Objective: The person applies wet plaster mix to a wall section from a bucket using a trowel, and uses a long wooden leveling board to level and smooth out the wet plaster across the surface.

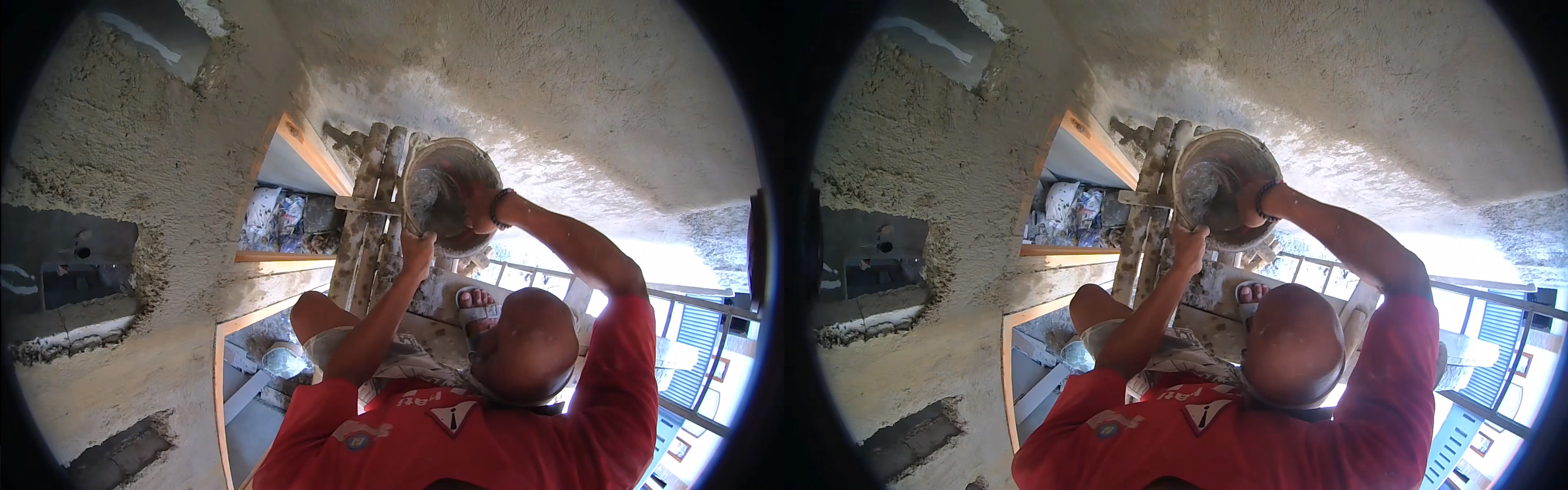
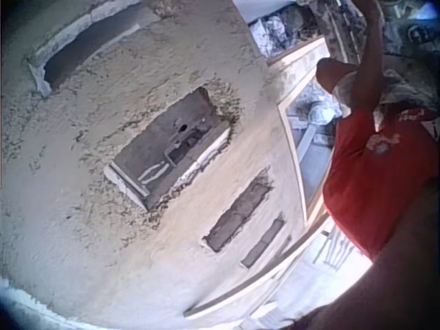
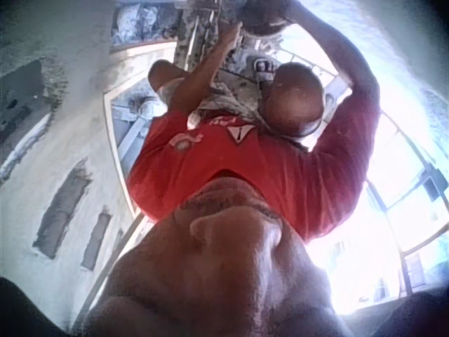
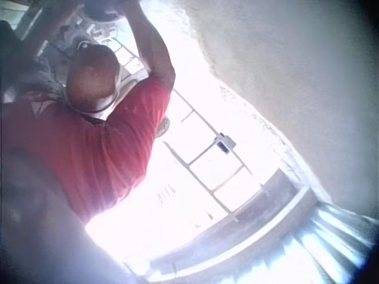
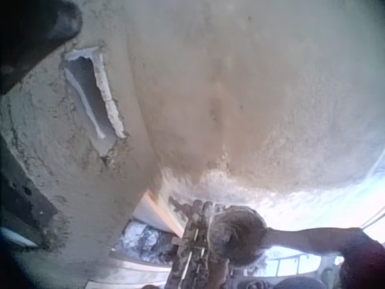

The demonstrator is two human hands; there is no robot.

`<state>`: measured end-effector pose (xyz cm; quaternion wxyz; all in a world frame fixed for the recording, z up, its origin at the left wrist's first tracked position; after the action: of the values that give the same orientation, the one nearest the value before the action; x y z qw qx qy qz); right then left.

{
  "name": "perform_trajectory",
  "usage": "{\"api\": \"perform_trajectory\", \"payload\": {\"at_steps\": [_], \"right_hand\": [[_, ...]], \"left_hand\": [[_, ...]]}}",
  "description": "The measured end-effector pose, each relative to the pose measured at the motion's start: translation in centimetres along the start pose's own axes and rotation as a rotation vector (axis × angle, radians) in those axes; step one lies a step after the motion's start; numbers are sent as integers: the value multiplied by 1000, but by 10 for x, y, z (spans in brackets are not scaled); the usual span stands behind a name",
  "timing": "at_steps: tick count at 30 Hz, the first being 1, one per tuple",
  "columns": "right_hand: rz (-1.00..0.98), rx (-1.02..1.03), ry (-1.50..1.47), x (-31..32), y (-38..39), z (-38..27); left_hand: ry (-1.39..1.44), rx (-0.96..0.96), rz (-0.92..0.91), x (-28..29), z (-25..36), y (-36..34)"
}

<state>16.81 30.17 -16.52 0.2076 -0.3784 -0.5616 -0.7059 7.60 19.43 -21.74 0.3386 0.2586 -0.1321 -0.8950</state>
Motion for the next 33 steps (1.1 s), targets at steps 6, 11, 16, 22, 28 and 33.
{"api": "perform_trajectory", "payload": {"at_steps": [6, 11, 16, 22, 28, 33], "right_hand": [[-80, -147, -707, 46, 35, 10], [315, -142, -364, 79, 56, 14], [-67, -254, -622, 15, 55, 12], [194, -366, -124, 29, 53, 53], [297, -259, 50, -8, 41, 17], [58, -194, -11, 14, 67, 2]], "left_hand": [[142, -53, -88, 0, 6, -8], [90, -46, -119, -7, 16, -4], [145, -28, -94, -7, 15, -3], [84, -30, -87, 0, 8, -5], [47, -34, -84, -4, 3, -9], [78, 53, -33, 9, 6, -12]]}}
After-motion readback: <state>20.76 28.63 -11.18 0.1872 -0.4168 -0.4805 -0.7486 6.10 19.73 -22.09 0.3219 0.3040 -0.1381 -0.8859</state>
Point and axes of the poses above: each hand's wrist, its own y-axis away from the middle knuckle, its own x-axis out of the back of the hand, z = x × y, the point moved 10 cm from there along -y, towards the middle knuckle, and after that the axes turned 11 degrees about y, right-handed, at the moved point
